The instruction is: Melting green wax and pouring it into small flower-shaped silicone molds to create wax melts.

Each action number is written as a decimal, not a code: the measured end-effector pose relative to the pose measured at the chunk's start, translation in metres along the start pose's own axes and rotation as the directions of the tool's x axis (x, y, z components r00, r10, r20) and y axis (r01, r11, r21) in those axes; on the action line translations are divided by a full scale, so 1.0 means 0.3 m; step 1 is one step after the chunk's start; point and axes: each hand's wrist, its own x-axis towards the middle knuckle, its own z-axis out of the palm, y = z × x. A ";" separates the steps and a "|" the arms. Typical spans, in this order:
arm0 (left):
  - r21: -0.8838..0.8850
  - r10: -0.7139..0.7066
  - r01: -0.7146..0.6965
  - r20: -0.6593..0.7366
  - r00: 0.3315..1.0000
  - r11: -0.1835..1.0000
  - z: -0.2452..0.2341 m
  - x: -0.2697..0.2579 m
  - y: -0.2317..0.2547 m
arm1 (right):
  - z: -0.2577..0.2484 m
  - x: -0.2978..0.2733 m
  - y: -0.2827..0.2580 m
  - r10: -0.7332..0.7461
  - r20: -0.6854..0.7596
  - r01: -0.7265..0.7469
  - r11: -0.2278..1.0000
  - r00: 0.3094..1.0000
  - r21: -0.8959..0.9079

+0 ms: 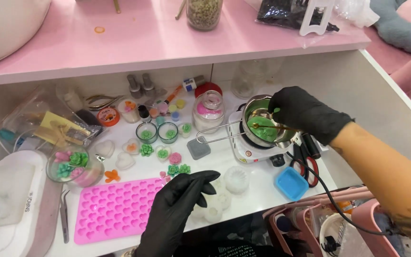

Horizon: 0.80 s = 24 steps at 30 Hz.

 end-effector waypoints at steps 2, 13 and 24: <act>0.020 -0.049 0.050 -0.038 0.998 0.999 -0.020 -0.002 -0.026 | 0.036 0.024 0.039 0.010 0.003 -0.010 1.000 1.000 -0.014; -0.011 -0.143 0.142 -0.136 0.980 0.990 -0.130 0.001 -0.144 | -0.097 -0.071 0.046 0.034 -0.180 -0.026 0.999 0.983 0.047; -0.045 -0.056 0.050 -0.148 0.987 0.998 -0.192 -0.016 -0.225 | 0.004 -0.001 0.029 -0.032 -0.095 0.034 0.999 0.995 0.014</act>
